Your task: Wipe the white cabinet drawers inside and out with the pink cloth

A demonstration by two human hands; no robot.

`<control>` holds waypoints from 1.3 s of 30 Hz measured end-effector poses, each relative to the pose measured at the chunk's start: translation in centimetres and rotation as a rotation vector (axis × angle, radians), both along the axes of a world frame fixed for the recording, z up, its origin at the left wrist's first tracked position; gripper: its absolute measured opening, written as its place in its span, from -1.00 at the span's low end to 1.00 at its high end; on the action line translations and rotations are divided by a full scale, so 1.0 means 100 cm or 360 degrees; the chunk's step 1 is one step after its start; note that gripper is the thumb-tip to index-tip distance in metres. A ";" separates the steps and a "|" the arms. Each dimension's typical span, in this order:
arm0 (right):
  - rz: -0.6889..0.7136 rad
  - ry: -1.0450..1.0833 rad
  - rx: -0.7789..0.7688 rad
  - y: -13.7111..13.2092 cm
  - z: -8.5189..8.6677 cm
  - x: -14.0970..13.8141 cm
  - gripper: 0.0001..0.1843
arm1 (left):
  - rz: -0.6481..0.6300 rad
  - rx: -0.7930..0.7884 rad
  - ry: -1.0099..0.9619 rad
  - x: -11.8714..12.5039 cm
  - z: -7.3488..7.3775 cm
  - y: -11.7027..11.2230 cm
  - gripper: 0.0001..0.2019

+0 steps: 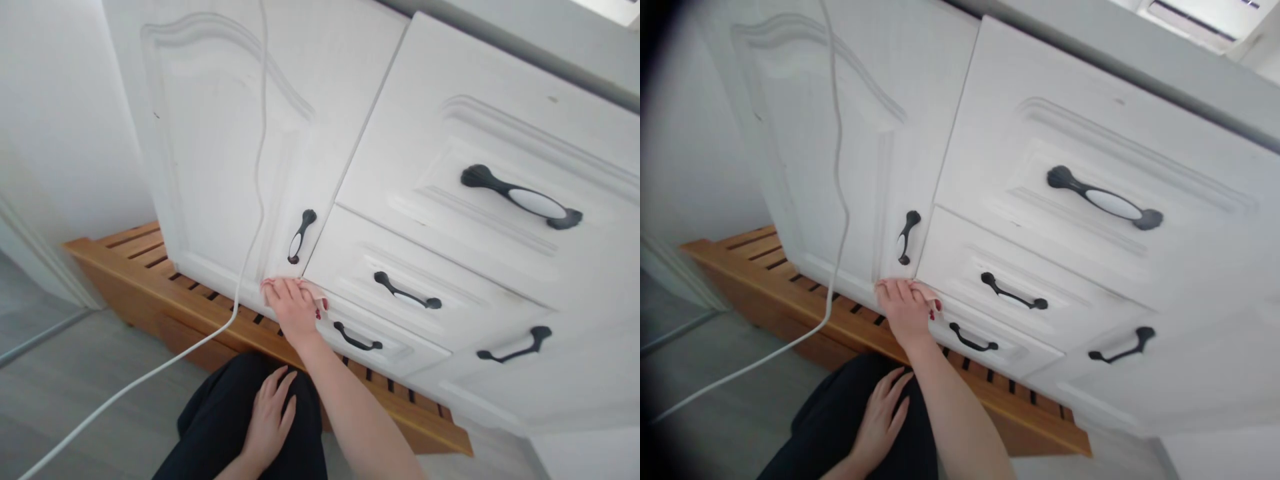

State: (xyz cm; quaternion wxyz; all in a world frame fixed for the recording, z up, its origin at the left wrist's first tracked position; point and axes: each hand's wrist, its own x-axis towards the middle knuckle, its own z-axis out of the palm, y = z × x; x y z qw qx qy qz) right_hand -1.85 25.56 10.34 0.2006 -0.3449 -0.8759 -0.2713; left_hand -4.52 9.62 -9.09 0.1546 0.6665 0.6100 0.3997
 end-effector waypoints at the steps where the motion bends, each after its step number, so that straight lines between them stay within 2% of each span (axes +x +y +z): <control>1: 0.0077 -0.0105 -0.0010 0.000 -0.003 0.003 -0.70 | 0.0004 0.0012 -0.0014 -0.002 -0.001 0.000 -0.60; 4: 0.0230 -0.0281 0.0002 -0.002 -0.005 0.029 -0.72 | -0.0009 0.0021 -0.0040 -0.005 -0.004 0.000 -0.59; 6: 0.0206 -0.0260 0.0045 -0.007 -0.001 0.055 -0.74 | -0.0028 0.0011 -0.0051 -0.006 -0.005 0.002 -0.59; 11: 0.0010 -0.0054 0.0256 -0.025 0.011 0.121 -0.80 | -0.0053 0.0020 -0.0073 -0.006 -0.005 0.003 -0.60; 15: -0.0197 -0.0046 0.0222 -0.042 0.013 0.156 -0.79 | -0.0055 0.0039 -0.0050 -0.006 -0.003 0.002 -0.60; 19: -0.0362 -0.0044 0.0127 -0.059 0.011 0.194 -0.73 | -0.0062 0.0017 -0.0015 -0.010 -0.004 0.000 -0.59; 27: -0.0581 0.0045 0.0117 -0.090 -0.002 0.286 -0.61 | -0.0103 0.0020 -0.0003 -0.012 -0.003 0.001 -0.58; 32: -0.0639 0.0257 0.0069 -0.100 -0.023 0.309 -0.59 | -0.0111 0.0042 0.0007 -0.011 -0.001 0.001 -0.58; 39: -0.0734 0.0414 -0.0032 -0.112 -0.069 0.297 -0.52 | -0.0100 0.0085 -0.0006 -0.009 -0.004 0.000 -0.59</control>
